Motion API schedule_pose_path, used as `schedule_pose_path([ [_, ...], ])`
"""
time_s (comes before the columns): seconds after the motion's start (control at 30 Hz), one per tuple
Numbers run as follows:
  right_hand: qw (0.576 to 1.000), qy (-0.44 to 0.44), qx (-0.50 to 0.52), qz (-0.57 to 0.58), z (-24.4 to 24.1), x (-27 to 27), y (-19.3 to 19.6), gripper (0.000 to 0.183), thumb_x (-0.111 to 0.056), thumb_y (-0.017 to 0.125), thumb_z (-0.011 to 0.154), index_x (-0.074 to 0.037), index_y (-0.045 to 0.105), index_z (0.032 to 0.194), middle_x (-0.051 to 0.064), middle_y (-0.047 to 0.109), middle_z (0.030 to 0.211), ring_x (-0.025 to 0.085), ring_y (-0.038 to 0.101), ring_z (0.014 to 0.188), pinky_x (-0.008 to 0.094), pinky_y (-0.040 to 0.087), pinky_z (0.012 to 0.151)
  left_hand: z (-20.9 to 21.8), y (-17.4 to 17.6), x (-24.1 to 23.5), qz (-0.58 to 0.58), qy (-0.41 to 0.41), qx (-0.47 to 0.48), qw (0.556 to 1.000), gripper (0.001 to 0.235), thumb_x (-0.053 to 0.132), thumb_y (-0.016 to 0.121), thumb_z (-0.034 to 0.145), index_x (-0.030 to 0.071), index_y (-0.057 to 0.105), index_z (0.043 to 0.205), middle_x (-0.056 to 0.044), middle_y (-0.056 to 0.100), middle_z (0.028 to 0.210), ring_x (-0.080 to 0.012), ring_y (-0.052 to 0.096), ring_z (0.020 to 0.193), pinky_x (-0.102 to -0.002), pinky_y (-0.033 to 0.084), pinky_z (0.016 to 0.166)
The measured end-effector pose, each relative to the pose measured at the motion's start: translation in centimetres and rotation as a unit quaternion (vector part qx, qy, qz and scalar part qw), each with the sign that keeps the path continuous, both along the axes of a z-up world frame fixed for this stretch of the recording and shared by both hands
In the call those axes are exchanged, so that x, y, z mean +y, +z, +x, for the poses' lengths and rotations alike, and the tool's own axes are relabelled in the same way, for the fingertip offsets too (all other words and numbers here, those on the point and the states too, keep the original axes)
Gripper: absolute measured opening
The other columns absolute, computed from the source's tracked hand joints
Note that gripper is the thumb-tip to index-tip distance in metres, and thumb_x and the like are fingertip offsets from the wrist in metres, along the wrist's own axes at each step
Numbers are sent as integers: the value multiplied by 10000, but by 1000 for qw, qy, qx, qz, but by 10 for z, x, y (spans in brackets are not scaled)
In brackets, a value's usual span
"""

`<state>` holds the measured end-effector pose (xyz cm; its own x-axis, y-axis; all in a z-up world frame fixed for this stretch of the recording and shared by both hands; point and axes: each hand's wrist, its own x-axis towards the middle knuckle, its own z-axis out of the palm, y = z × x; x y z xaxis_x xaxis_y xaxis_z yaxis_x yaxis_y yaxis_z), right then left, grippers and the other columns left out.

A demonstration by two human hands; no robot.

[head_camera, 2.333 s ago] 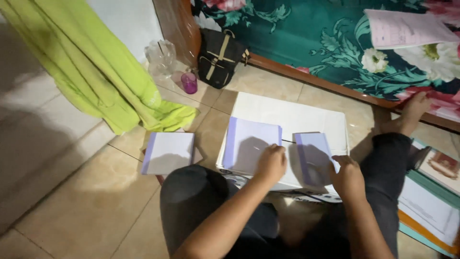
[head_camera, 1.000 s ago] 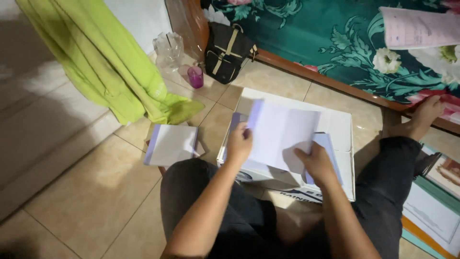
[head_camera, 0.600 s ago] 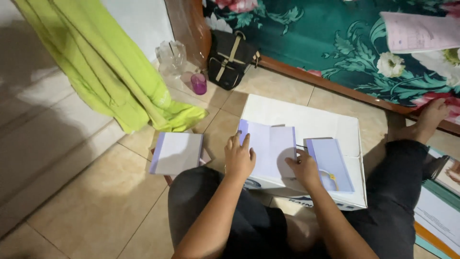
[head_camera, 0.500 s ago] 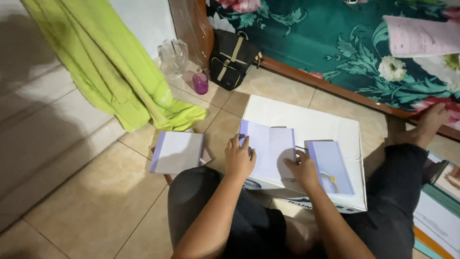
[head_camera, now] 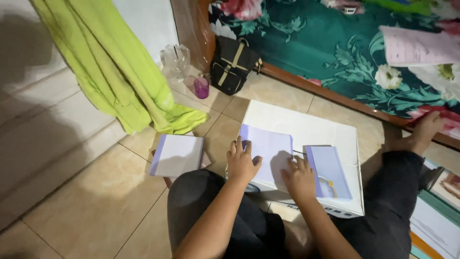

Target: The person is folding paper cards along pre-scored lines while sitting on the floor.

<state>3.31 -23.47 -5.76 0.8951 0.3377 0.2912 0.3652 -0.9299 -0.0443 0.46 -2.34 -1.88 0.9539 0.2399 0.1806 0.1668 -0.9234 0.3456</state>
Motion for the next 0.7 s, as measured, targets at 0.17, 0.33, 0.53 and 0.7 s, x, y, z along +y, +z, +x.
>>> schedule_pose_path([
  [0.17, 992, 110, 16, 58, 4, -9, -6, 376, -293, 681, 923, -136, 717, 1264, 111, 692, 1323, 313, 620, 1298, 449, 512, 1063, -1, 2, -1, -7, 0, 17, 1000, 704, 517, 621, 895, 84, 533, 1443, -236, 399, 1532, -388, 348, 1432, -495, 416, 1031],
  [0.33, 982, 119, 90, 118, -1, -7, 8, 367, -239, 646, 950, -77, 704, 1274, 140, 688, 1342, 320, 598, 1325, 437, 476, 1110, -3, 6, 0, -14, -6, 34, 999, 722, 522, 613, 905, 83, 499, 1466, -245, 374, 1550, -391, 324, 1449, -499, 396, 1067],
  [0.53, 977, 161, 120, 77, 5, 0, 6, 335, -199, 556, 1002, -98, 695, 1290, 96, 647, 1414, 243, 558, 1377, 388, 430, 1155, -6, 20, -2, -13, -22, 115, 993, 744, 533, 463, 991, 111, 323, 1587, -274, 168, 1654, -410, 152, 1536, -534, 251, 1158],
  [0.7, 932, 203, 294, 56, 15, 37, 62, 619, -346, 349, 1047, -68, 284, 1596, 186, 270, 1665, 333, 237, 1552, 448, 151, 1304, 0, 17, -4, -2, -24, 177, 984, 700, 478, 360, 1048, 109, 222, 1626, -281, 55, 1682, -406, 74, 1557, -524, 169, 1177],
])
